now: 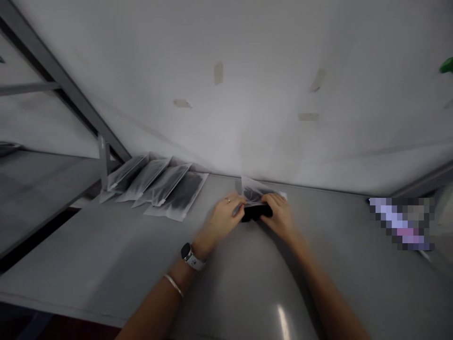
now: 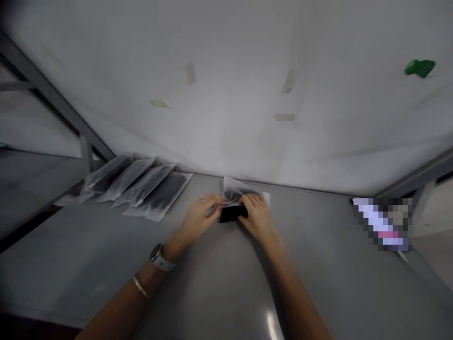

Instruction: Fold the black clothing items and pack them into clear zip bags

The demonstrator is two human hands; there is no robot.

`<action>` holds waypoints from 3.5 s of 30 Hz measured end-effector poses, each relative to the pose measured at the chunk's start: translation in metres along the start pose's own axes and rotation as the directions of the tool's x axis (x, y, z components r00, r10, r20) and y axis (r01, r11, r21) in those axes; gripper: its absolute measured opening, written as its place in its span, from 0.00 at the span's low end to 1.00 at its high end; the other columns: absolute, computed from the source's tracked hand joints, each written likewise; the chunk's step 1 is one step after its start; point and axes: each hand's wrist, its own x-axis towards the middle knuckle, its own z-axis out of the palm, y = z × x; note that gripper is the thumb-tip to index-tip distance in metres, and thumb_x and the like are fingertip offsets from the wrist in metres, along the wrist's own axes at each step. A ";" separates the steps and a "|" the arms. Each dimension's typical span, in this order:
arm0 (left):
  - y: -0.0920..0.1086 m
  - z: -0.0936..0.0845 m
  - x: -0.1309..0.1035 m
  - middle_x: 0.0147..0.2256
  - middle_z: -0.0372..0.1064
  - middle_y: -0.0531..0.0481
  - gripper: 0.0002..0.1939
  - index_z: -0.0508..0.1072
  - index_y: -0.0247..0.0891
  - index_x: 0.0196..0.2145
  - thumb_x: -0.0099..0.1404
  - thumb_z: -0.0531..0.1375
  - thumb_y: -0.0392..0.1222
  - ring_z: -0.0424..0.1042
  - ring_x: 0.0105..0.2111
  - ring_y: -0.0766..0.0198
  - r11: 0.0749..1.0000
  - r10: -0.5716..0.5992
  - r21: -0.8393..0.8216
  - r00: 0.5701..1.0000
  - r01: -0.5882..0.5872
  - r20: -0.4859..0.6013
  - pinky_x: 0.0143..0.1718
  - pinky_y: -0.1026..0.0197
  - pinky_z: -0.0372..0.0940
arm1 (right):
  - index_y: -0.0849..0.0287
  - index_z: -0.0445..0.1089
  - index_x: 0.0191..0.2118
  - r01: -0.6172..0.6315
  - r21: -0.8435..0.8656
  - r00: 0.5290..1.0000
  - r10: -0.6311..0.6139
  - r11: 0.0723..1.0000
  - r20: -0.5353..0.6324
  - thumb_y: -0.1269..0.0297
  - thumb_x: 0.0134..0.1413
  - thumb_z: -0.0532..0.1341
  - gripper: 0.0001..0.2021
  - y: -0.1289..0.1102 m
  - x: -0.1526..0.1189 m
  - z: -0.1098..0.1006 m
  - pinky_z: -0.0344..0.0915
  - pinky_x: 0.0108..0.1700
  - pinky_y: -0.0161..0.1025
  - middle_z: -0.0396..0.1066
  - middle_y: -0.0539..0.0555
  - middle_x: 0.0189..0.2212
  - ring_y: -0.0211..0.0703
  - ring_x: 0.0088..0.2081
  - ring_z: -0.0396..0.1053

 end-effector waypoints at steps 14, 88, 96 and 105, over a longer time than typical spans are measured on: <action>-0.010 0.006 -0.006 0.35 0.69 0.49 0.05 0.69 0.37 0.35 0.65 0.54 0.32 0.71 0.36 0.62 0.977 -0.141 0.187 0.970 0.104 0.197 0.38 0.60 0.65 | 0.54 0.65 0.49 0.075 -0.243 0.993 -0.049 0.967 0.111 0.64 0.51 0.63 0.19 -0.011 -0.001 -0.011 0.46 0.58 0.59 0.71 0.57 0.47 0.56 0.51 0.64; -0.043 0.000 -0.001 0.33 0.66 0.49 0.16 0.70 0.37 0.28 0.59 0.48 0.22 0.66 0.39 0.61 0.997 -0.024 0.072 0.955 0.003 0.297 0.42 0.59 0.63 | 0.54 0.61 0.56 -0.024 0.121 0.972 -0.006 0.992 0.236 0.77 0.49 0.59 0.27 0.033 -0.029 -0.033 0.64 0.55 0.51 0.58 0.59 0.58 0.51 0.58 0.61; -0.043 -0.004 -0.004 0.35 0.67 0.48 0.14 0.70 0.37 0.29 0.59 0.49 0.23 0.66 0.40 0.60 0.993 -0.083 0.098 0.973 0.063 0.216 0.44 0.57 0.64 | 0.57 0.71 0.37 0.047 0.033 0.994 -0.050 0.998 0.097 0.67 0.63 0.54 0.08 0.025 -0.047 -0.019 0.70 0.40 0.42 0.70 0.56 0.39 0.44 0.37 0.70; -0.012 -0.009 0.002 0.45 0.70 0.46 0.12 0.70 0.40 0.47 0.66 0.55 0.35 0.67 0.47 0.56 0.977 0.037 0.208 0.996 -0.052 0.075 0.50 0.51 0.62 | 0.55 0.70 0.37 -0.009 0.234 0.993 0.037 0.972 -0.115 0.66 0.63 0.54 0.08 0.015 -0.041 -0.020 0.70 0.39 0.40 0.70 0.55 0.35 0.42 0.36 0.71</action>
